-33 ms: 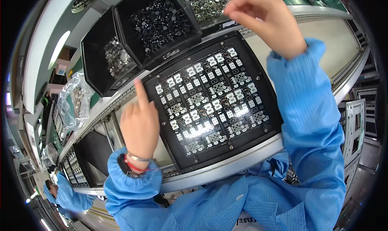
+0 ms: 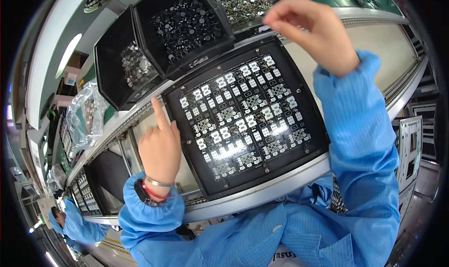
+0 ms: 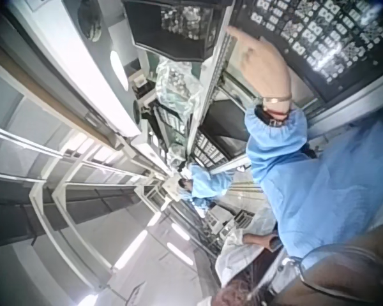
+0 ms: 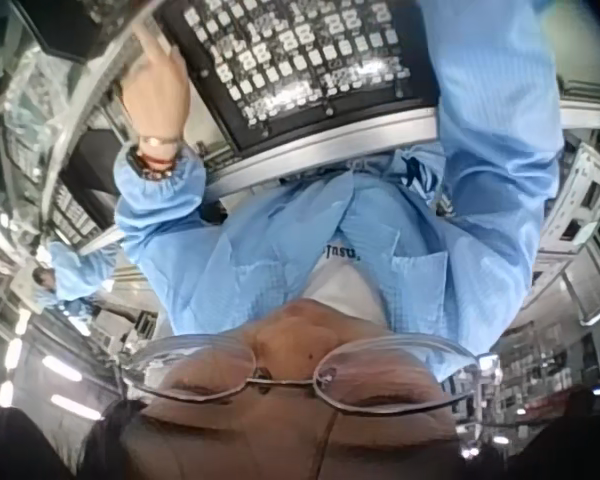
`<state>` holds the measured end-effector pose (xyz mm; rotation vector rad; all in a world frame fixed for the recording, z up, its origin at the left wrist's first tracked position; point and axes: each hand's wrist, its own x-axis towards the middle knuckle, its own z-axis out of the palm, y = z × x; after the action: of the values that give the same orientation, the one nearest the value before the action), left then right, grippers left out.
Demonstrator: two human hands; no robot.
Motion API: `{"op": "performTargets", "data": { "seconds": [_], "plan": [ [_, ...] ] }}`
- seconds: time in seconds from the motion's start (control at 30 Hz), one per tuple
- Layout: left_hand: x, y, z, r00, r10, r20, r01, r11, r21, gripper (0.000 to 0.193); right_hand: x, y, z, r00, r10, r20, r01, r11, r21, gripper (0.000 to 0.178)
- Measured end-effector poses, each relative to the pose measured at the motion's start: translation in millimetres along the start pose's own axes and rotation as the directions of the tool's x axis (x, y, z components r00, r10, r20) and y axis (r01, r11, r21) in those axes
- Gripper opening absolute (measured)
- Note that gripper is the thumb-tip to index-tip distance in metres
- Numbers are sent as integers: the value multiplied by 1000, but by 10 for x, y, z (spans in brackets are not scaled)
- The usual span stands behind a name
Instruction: Picking and placing small electronic components into a PCB frame on an assembly line.
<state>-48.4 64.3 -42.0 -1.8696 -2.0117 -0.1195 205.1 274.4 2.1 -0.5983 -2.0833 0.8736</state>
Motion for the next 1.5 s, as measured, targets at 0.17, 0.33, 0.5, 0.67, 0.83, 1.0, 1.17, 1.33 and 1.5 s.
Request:
{"op": "performTargets", "data": {
  "seconds": [0.17, 0.33, 0.5, 0.67, 0.83, 1.0, 1.17, 1.33, 1.5],
  "plan": [
    [-271, 90, 189, 975, -67, 212, 94, 988, -120, 72, -363, -197, 76, 983, -118, 143, 131, 988, -85, 7],
    [-195, 143, 185, 988, 63, 138, 16, 863, -505, 73, -636, -222, 347, 935, 93, 342, -96, 995, -7, 11],
    [363, 176, 73, 971, 48, 236, 69, 884, -463, 65, -801, 46, 495, 857, 151, 492, -182, 983, 16, 14],
    [1280, -167, 293, 937, 198, -288, -270, 933, -239, 29, -895, 70, 679, 872, 157, 464, -136, 988, -80, 17],
    [1716, -358, 634, 895, 342, 286, -238, 909, -342, 28, -890, 40, 798, 900, 158, 405, -103, 983, -155, 18],
    [1734, -203, 710, 943, 228, 244, -151, 943, -296, 22, -871, 59, 783, 900, 107, 422, 2, 968, -250, 14],
    [1742, -200, 681, 978, 208, 23, -185, 908, -375, 10, -843, 19, 811, 885, 56, 463, 82, 959, -272, 14],
    [1820, -180, 750, 987, 140, 73, -104, 924, -369, 9, -859, 3, 848, 891, 49, 451, 84, 959, -270, 17],
    [1823, -214, 773, 987, 158, 16, -147, 949, -280, 9, -445, -53, 639, 954, 8, 298, 56, 977, -204, 21]
  ]
}}
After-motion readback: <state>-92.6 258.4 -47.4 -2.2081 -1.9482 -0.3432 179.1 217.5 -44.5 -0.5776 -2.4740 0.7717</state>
